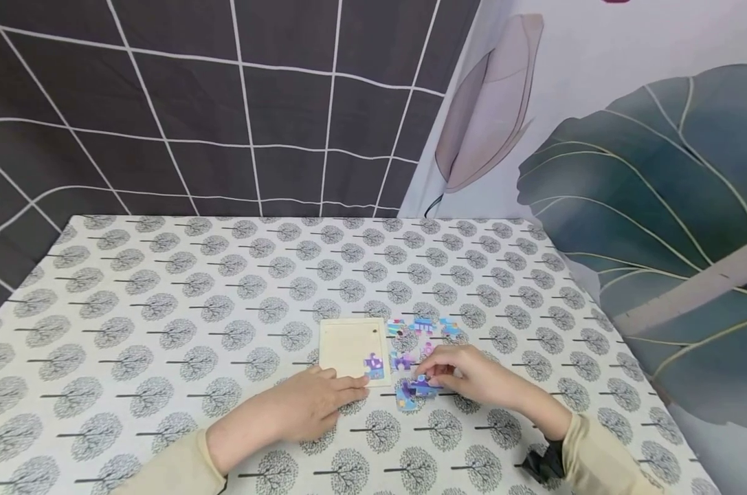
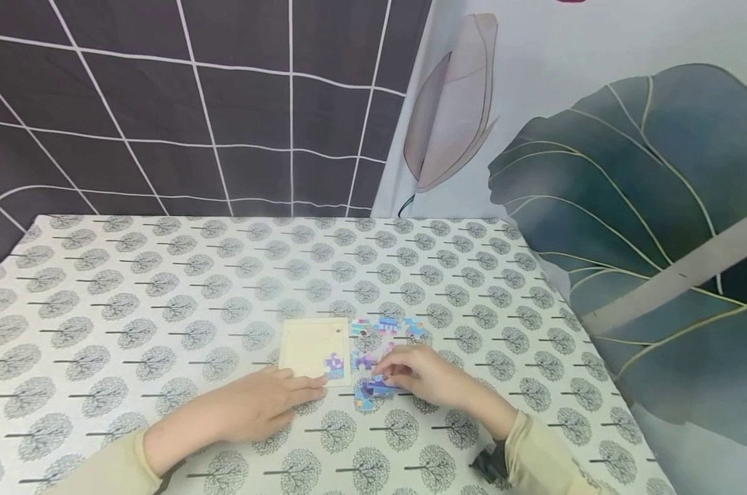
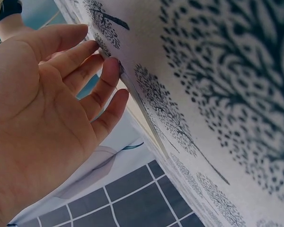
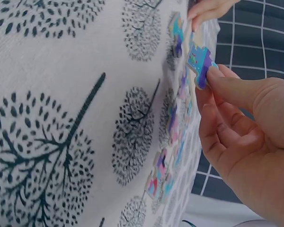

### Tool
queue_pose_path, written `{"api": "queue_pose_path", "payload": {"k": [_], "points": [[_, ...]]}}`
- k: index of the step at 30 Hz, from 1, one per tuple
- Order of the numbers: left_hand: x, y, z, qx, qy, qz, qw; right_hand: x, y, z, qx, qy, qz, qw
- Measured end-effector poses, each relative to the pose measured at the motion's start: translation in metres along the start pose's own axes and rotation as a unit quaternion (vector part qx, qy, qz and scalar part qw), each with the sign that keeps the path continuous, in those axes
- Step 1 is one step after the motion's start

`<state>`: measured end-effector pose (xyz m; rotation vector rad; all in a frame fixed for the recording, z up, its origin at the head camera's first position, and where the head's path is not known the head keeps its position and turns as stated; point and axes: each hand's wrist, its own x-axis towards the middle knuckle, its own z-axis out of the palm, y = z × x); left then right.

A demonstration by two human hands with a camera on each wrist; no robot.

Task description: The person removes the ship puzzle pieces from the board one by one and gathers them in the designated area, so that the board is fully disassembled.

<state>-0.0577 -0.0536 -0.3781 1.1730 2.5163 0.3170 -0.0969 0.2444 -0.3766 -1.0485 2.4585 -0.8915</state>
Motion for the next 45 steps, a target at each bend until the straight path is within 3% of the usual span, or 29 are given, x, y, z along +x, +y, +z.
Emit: {"api": "queue_pose_path", "payload": {"k": [14, 24, 37, 45], "points": [[-0.002, -0.001, 0.0, 0.001, 0.007, 0.004, 1.0, -0.01, 0.0, 0.0, -0.043, -0.01, -0.006, 0.999], [-0.002, -0.001, 0.001, 0.006, 0.01, 0.004, 0.9999, -0.018, 0.008, 0.003, -0.029, -0.006, 0.004, 0.9996], [-0.002, -0.001, 0.002, 0.008, 0.013, 0.008, 0.9998, -0.019, 0.008, 0.009, -0.109, 0.019, 0.013, 0.9938], [-0.003, -0.001, 0.001, 0.006, 0.021, 0.012, 0.9997, -0.018, 0.007, 0.011, -0.113, 0.004, 0.023, 0.9933]]}}
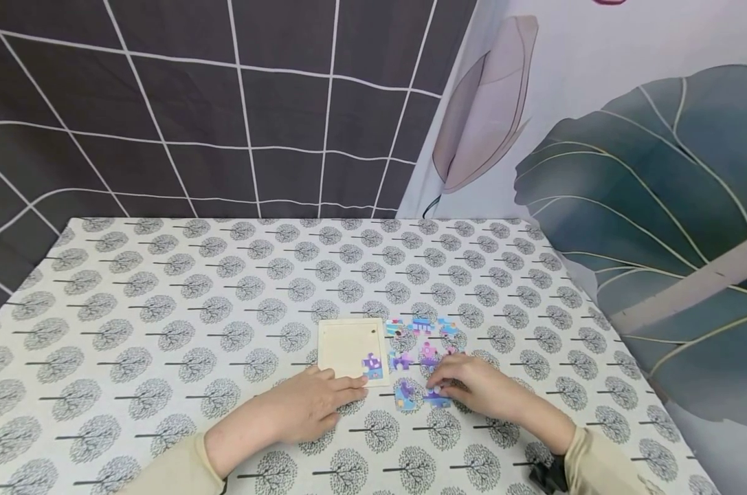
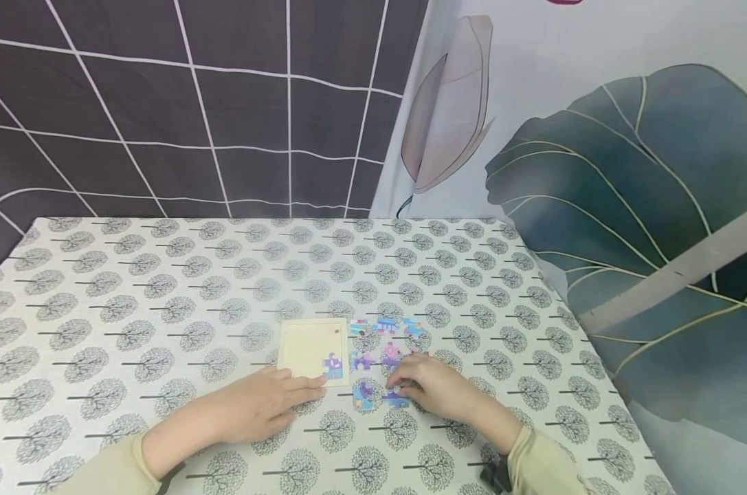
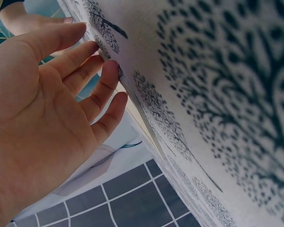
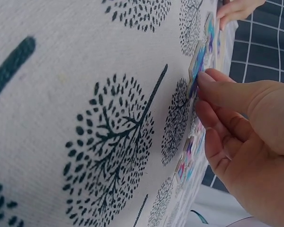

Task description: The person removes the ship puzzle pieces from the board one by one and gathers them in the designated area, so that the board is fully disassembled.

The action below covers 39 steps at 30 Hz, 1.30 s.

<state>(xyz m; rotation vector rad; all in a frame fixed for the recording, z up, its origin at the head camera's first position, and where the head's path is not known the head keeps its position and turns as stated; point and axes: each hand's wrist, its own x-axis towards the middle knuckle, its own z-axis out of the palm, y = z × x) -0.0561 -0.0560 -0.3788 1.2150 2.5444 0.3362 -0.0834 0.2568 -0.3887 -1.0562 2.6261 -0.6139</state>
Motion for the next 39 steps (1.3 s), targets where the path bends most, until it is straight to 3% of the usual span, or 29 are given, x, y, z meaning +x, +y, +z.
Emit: {"api": "queue_pose_path", "payload": {"k": [8, 21, 34, 39], "points": [[-0.001, 0.0, 0.001, -0.001, -0.001, -0.002, 1.0, 0.0, -0.003, -0.003, -0.009, 0.004, -0.007, 0.9999], [-0.003, 0.0, 0.003, -0.009, -0.005, -0.008, 0.9999, -0.005, -0.005, -0.005, 0.022, -0.013, 0.008, 0.9996], [-0.002, 0.001, 0.001, -0.01, -0.013, -0.012, 0.9998, 0.008, -0.013, -0.008, 0.042, 0.036, 0.019, 0.9983], [0.0, 0.002, 0.0, -0.016, -0.015, -0.016, 0.9996, 0.016, -0.013, -0.014, 0.036, 0.044, -0.002, 0.9984]]}}
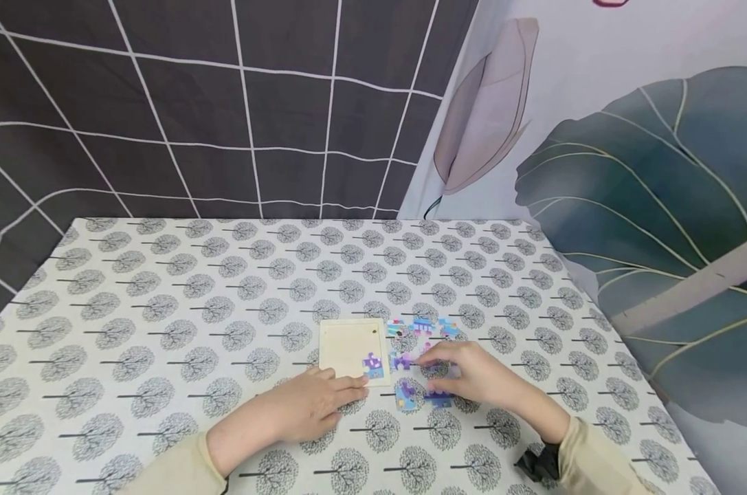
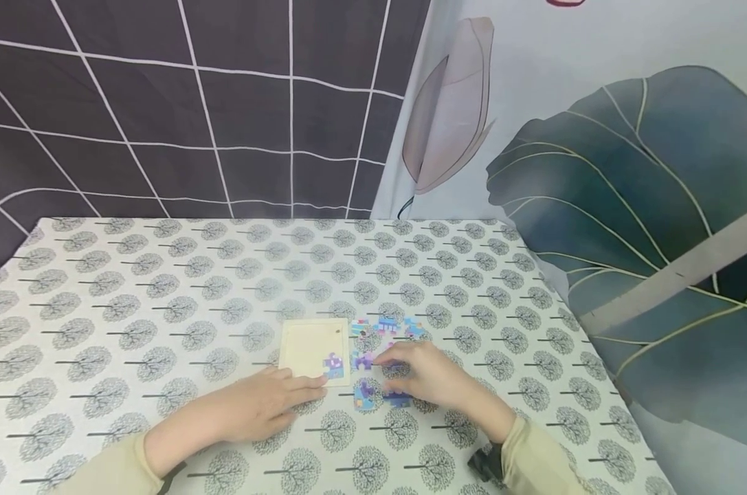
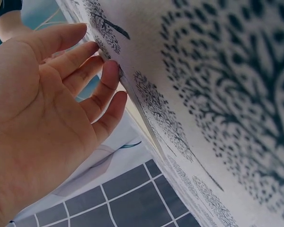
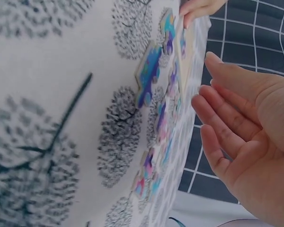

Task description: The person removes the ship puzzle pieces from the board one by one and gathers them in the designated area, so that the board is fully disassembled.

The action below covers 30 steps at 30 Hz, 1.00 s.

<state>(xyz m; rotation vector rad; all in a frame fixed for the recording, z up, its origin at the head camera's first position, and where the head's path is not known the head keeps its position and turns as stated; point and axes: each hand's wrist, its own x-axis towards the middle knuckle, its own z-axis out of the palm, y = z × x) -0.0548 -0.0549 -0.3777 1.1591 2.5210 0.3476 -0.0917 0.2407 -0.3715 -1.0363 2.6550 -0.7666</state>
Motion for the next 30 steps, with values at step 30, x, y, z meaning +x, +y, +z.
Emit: {"api": "queue_pose_path", "payload": {"k": [30], "points": [[-0.001, -0.003, 0.0, 0.012, 0.01, 0.016, 0.9998, 0.059, -0.021, 0.026, 0.002, -0.05, -0.035, 0.9981]]}}
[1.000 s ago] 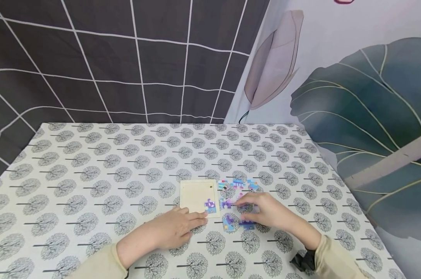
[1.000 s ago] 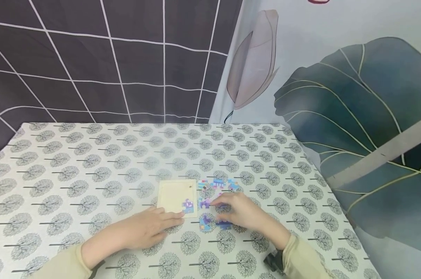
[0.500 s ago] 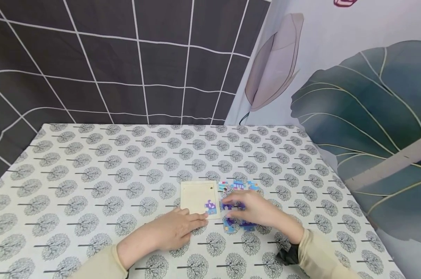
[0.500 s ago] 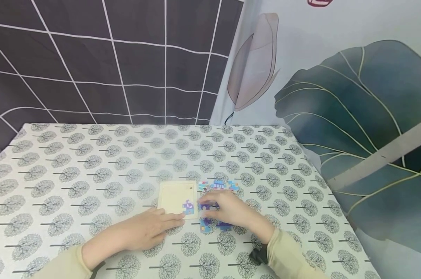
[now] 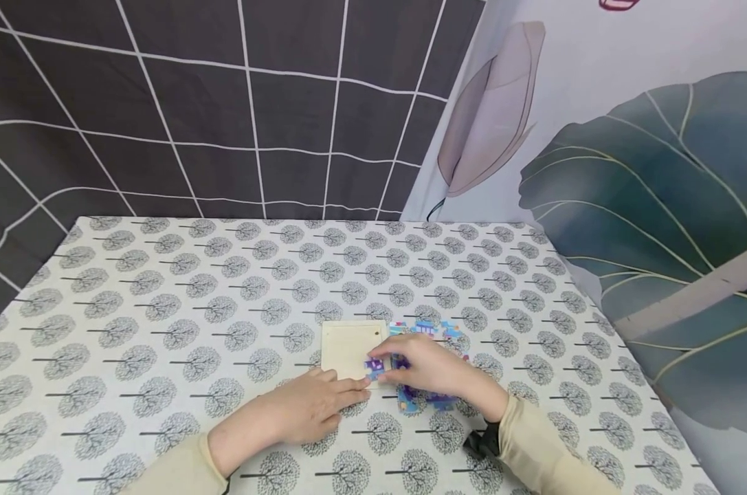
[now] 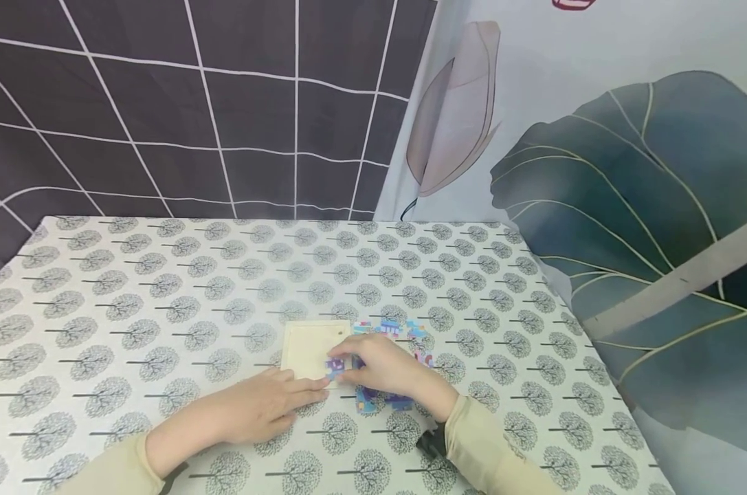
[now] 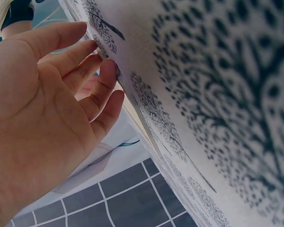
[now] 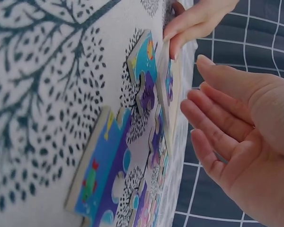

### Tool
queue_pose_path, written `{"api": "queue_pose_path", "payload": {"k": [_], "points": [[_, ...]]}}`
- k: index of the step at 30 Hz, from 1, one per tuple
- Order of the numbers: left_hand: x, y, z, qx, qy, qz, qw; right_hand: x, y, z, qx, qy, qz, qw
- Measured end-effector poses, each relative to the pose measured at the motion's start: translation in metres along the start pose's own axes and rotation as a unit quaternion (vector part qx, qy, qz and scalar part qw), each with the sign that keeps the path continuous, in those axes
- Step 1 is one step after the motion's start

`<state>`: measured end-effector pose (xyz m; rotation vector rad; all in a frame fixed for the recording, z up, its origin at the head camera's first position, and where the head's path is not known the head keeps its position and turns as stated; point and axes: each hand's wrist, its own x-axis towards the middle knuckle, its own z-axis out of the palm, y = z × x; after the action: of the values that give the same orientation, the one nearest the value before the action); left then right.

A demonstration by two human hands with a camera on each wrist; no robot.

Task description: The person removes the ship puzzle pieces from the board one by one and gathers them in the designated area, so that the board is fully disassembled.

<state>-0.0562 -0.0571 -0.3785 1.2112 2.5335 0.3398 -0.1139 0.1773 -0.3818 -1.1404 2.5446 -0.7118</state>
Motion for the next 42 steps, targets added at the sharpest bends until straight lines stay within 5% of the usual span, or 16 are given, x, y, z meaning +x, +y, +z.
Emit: {"api": "queue_pose_path", "payload": {"k": [18, 37, 42], "points": [[0.002, -0.002, -0.001, -0.002, -0.011, 0.007, 0.9999, 0.015, -0.004, -0.005, -0.029, -0.084, 0.024, 0.9957], [0.002, -0.003, 0.001, 0.01, -0.008, 0.009, 0.9999, 0.028, -0.002, 0.003, 0.005, -0.062, 0.086, 0.9943], [-0.001, -0.004, 0.0, -0.028, -0.007, -0.007, 0.9996, 0.032, -0.005, 0.003, 0.007, -0.068, 0.107, 0.9919]]}}
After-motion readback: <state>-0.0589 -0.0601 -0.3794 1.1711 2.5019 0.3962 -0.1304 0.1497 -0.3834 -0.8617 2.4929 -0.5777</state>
